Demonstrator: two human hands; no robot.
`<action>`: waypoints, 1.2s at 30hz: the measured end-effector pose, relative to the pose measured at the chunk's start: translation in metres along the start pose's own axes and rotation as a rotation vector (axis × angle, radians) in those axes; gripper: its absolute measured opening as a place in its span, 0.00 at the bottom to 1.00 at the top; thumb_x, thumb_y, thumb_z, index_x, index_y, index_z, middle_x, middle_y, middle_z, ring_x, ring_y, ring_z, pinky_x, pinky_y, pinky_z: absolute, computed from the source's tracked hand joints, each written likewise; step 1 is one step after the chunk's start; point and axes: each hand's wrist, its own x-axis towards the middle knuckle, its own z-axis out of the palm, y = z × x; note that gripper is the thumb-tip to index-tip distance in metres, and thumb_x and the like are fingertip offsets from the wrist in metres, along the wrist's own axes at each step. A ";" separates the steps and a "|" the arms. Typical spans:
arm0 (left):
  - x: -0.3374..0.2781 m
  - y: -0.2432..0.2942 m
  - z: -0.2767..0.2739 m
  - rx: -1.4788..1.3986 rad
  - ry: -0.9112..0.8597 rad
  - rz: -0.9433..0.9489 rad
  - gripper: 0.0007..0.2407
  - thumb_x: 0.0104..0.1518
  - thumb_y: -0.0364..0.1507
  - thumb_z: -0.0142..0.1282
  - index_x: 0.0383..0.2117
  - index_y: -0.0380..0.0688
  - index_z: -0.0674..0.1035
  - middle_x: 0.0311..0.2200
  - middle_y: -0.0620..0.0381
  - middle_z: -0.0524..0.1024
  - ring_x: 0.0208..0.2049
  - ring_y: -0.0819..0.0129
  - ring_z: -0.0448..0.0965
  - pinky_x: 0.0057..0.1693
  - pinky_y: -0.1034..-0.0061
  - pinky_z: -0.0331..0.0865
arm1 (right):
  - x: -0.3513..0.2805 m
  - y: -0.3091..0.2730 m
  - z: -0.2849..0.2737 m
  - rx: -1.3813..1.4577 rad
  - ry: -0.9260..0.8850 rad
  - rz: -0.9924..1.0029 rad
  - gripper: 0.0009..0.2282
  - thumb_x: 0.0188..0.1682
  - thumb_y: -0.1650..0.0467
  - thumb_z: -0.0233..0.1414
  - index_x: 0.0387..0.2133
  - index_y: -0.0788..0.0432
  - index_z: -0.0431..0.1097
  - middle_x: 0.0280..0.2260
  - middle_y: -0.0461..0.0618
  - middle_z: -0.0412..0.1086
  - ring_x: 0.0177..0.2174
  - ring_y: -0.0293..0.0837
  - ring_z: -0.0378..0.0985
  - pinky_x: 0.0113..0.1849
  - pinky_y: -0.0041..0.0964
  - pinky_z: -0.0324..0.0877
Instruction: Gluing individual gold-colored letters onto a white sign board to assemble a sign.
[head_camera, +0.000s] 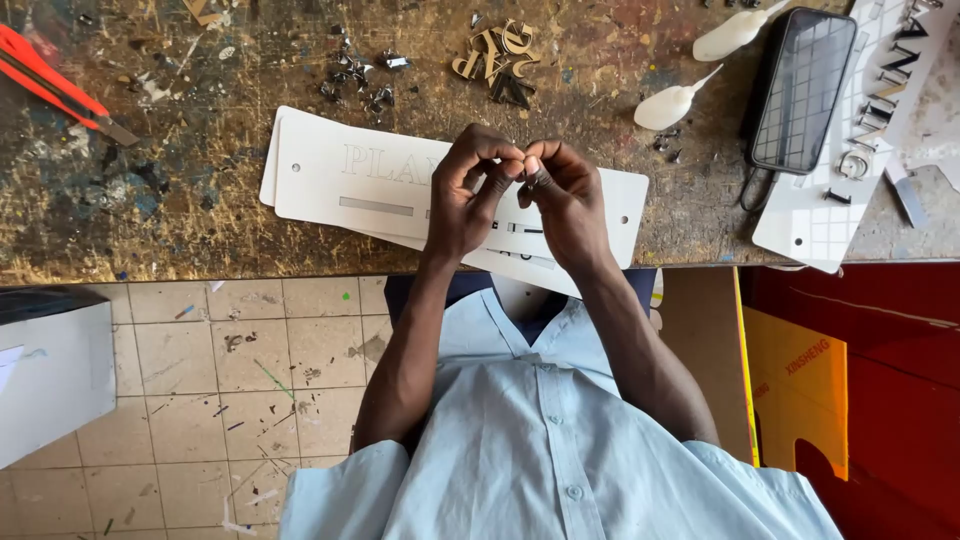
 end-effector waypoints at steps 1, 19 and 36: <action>0.003 -0.001 -0.001 0.002 0.002 0.001 0.01 0.74 0.26 0.62 0.45 0.44 0.84 0.38 0.57 0.78 0.40 0.66 0.85 0.48 0.71 0.80 | 0.001 -0.001 0.000 0.001 -0.003 0.000 0.06 0.65 0.74 0.55 0.47 0.69 0.72 0.37 0.51 0.71 0.42 0.42 0.76 0.36 0.32 0.78; 0.032 -0.026 -0.098 0.531 0.260 -0.049 0.12 0.75 0.19 0.50 0.58 0.41 0.83 0.51 0.43 0.87 0.53 0.51 0.90 0.57 0.62 0.89 | 0.051 -0.003 0.025 -0.139 -0.183 0.218 0.18 0.65 0.67 0.56 0.64 0.64 0.76 0.45 0.47 0.78 0.46 0.39 0.78 0.42 0.32 0.72; 0.032 -0.020 -0.110 0.747 0.268 0.086 0.14 0.62 0.08 0.53 0.47 0.40 0.81 0.56 0.51 0.74 0.60 0.55 0.77 0.59 0.65 0.83 | 0.046 -0.018 0.015 -0.251 -0.074 -0.012 0.05 0.61 0.72 0.63 0.45 0.57 0.74 0.38 0.49 0.80 0.38 0.38 0.84 0.37 0.32 0.81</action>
